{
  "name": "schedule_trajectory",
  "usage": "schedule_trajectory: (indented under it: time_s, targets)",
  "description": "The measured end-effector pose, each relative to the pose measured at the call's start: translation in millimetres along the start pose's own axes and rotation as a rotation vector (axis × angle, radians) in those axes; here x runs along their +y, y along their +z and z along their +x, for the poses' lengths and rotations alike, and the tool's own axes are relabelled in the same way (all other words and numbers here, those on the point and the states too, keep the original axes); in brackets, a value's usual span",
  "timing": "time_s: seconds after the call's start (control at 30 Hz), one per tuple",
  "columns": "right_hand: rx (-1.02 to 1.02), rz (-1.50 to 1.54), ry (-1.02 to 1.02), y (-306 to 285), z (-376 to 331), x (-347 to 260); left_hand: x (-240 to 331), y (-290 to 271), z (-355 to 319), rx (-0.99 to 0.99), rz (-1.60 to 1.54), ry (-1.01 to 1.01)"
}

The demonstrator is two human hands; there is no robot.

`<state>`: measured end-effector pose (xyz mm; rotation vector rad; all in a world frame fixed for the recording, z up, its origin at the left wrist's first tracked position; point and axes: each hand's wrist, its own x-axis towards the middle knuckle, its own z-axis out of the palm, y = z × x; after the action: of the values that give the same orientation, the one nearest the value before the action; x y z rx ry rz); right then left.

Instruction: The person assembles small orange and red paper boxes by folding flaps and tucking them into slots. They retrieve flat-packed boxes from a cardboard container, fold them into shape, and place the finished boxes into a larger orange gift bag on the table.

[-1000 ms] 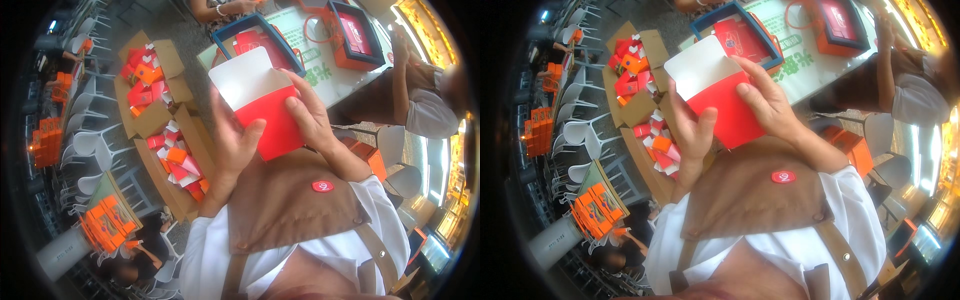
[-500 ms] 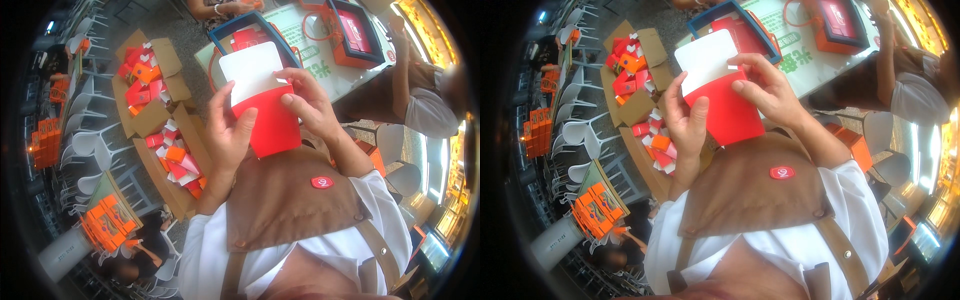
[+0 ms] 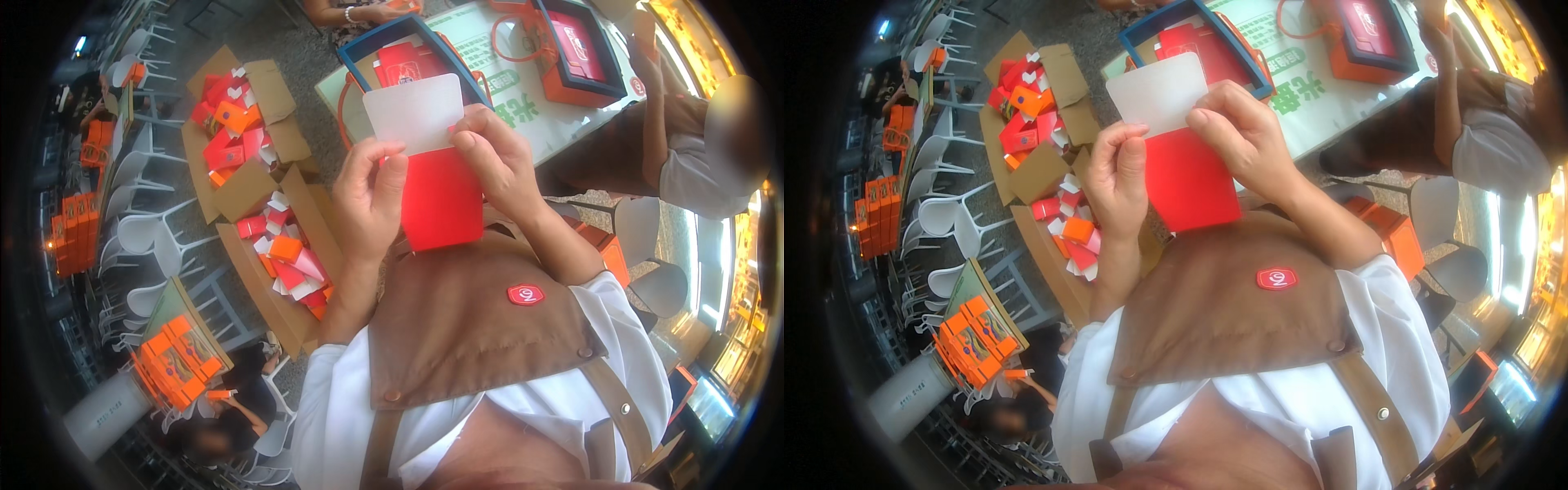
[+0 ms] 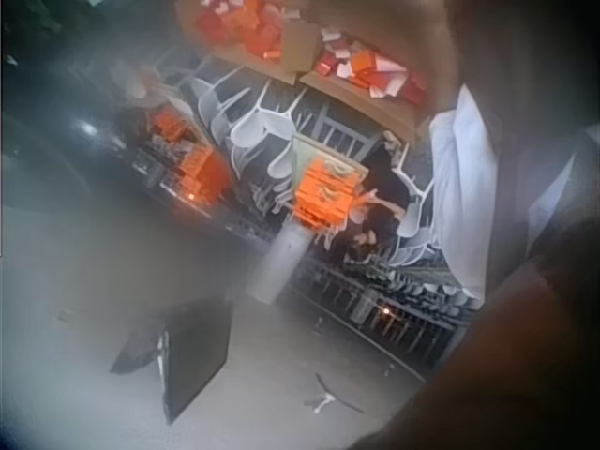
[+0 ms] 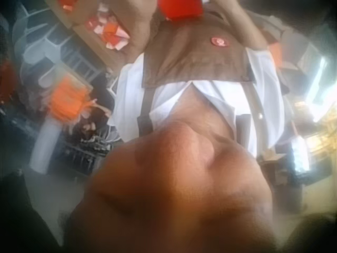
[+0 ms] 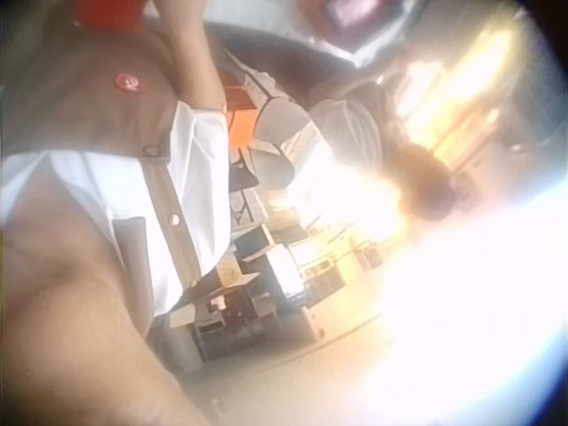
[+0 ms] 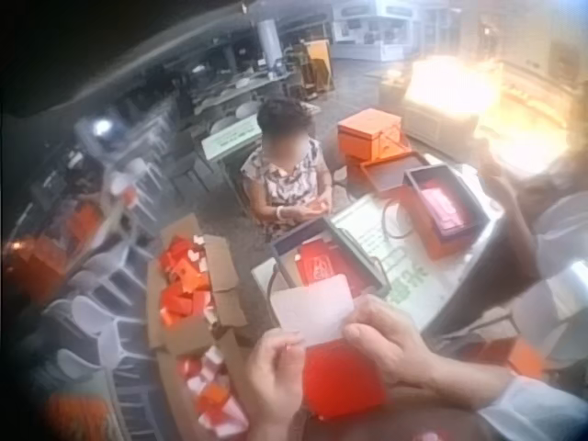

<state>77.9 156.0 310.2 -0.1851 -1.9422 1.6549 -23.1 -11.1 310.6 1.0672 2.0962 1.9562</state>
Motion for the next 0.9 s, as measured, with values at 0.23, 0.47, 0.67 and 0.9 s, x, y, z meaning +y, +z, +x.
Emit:
schedule_trajectory:
  time_s: [0.23, 0.47, 0.67, 0.9]
  targets:
    - [0.009, 0.071, -0.027, 1.2, -5.9, 2.5, -2.3, -1.6, -0.9, -0.053, -0.083, -0.013]
    - [0.033, 0.053, 0.023, 2.4, -10.1, 3.0, -7.2, -1.3, -6.7, -0.093, -0.216, -0.101]
    - [0.016, 0.06, 0.029, 0.2, -6.9, 1.1, 0.7, 4.1, -3.7, -0.066, -0.268, -0.101]
    - [0.166, 0.447, 0.172, -1.2, 4.5, -13.5, 0.5, -4.0, -2.7, -0.092, -0.241, -0.079]
